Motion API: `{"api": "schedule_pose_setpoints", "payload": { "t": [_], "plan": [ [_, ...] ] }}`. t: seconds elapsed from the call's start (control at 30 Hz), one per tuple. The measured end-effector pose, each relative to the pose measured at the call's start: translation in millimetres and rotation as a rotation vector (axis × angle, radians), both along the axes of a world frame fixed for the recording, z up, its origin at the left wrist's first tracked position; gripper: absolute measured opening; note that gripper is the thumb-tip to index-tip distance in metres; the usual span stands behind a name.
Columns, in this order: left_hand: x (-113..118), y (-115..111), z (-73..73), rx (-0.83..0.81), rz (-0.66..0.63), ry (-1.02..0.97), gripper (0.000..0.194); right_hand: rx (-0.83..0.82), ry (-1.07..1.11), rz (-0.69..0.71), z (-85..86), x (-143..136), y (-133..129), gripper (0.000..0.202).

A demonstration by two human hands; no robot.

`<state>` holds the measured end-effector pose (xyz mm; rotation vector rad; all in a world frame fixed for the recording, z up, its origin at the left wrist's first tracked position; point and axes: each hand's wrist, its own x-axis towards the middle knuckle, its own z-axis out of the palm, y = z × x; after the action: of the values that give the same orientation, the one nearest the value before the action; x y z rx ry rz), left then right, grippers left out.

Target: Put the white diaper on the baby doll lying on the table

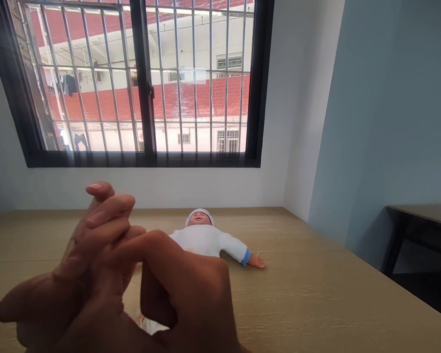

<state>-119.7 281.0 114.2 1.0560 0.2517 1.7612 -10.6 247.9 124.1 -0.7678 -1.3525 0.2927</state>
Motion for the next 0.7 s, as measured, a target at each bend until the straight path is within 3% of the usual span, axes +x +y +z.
{"api": "schedule_pose_setpoints", "payload": {
  "t": [0.17,0.23,0.33,0.4,0.7],
  "plan": [
    [0,0,0.2,0.051,-0.09,-0.121,0.058,-0.083,0.023,0.124,-0.6,2,-3,0.022],
    [1,0,-0.3,0.08,-0.115,-0.106,0.054,-0.156,0.072,0.303,-0.8,5,4,0.017],
    [2,0,-1.8,0.093,-0.15,-0.077,0.055,-0.322,0.061,0.701,-0.9,10,19,0.013],
    [1,1,-3.2,0.06,-0.161,-0.084,0.058,-0.4,0.062,0.859,-0.8,12,28,0.014],
    [-5,5,-7.6,0.03,-0.12,-0.086,0.067,-0.429,0.146,1.019,1.1,12,31,0.007]
  ]
}}
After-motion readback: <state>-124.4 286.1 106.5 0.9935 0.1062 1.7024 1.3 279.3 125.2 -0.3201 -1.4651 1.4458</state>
